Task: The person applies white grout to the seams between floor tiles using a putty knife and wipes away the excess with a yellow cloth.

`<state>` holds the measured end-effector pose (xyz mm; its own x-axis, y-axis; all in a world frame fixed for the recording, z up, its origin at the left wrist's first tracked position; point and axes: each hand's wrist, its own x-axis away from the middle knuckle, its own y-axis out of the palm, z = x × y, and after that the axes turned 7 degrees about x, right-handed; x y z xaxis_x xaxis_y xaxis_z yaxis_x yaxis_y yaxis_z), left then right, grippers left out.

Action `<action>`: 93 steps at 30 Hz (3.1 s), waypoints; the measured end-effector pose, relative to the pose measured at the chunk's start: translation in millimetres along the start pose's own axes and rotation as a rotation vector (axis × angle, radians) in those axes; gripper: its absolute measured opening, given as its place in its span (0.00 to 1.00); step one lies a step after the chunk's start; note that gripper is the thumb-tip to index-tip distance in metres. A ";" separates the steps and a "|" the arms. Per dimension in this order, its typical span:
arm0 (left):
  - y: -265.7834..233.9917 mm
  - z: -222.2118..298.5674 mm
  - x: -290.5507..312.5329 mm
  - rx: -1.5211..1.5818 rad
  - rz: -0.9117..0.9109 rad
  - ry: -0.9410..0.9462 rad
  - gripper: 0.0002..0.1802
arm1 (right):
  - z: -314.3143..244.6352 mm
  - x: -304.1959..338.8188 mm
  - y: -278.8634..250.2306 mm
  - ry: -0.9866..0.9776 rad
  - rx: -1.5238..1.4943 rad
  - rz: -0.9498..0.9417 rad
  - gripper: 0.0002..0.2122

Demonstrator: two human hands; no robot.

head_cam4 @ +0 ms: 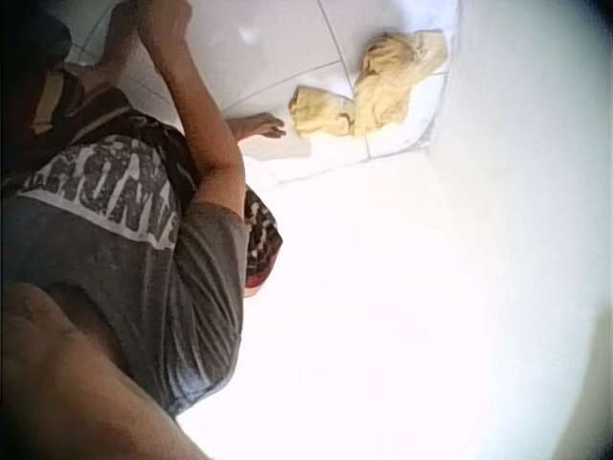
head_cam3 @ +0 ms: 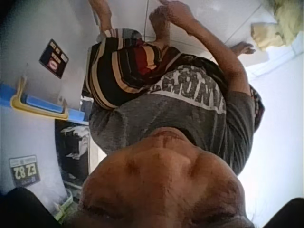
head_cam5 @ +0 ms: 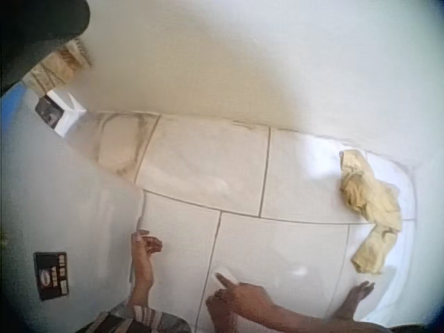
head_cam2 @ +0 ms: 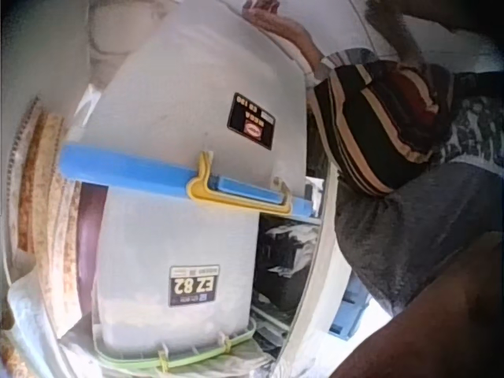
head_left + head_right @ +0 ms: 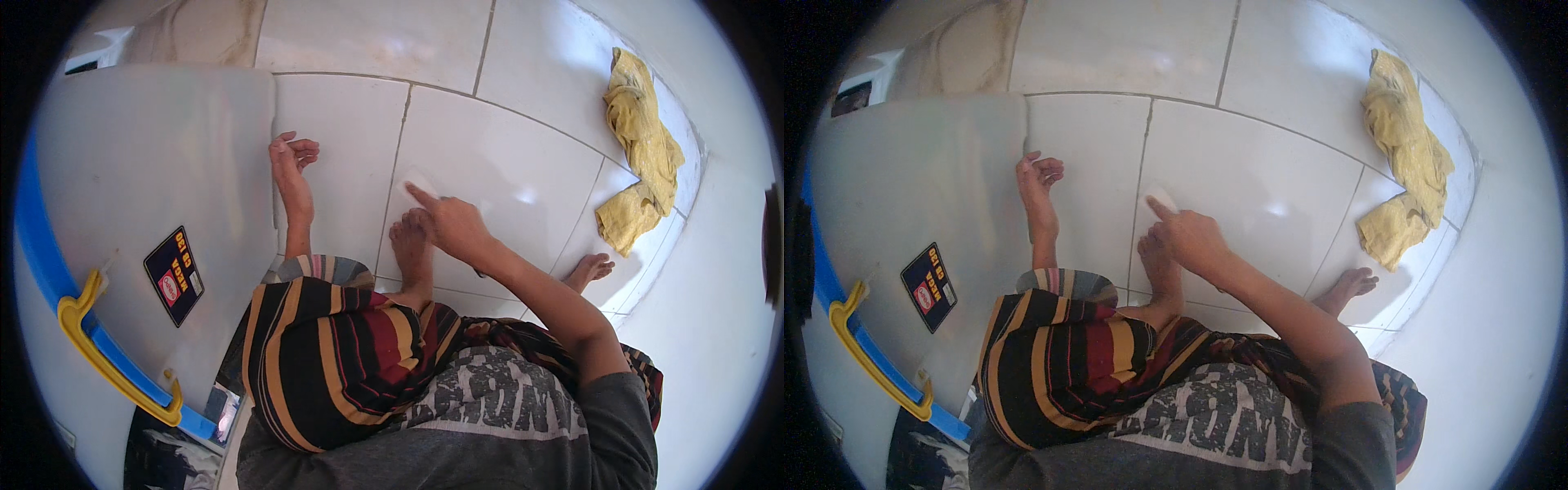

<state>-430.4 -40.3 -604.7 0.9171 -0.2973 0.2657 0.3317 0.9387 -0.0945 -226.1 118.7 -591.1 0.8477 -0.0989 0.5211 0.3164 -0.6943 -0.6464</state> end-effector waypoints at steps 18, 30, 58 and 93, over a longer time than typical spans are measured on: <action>15.0 -8.3 -1.7 -0.058 -0.062 0.002 0.23 | -31.2 -38.3 15.8 -0.011 0.093 -0.056 0.25; 5.2 -7.3 -0.9 -0.045 -0.058 -0.005 0.23 | -35.1 -30.2 29.9 0.017 0.052 -0.111 0.25; 19.4 -2.3 -5.8 0.027 -0.061 -0.038 0.22 | -42.6 -61.6 26.7 0.022 -0.031 0.036 0.24; -78.5 -69.3 108.9 -0.053 0.386 -0.016 0.26 | -83.6 -50.3 80.4 -0.277 0.183 -0.278 0.26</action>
<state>-341.3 -158.5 -634.9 0.9733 0.0790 0.2154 -0.0258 0.9706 -0.2395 -278.9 8.2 -622.8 0.7942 0.2864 0.5359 0.5977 -0.5274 -0.6038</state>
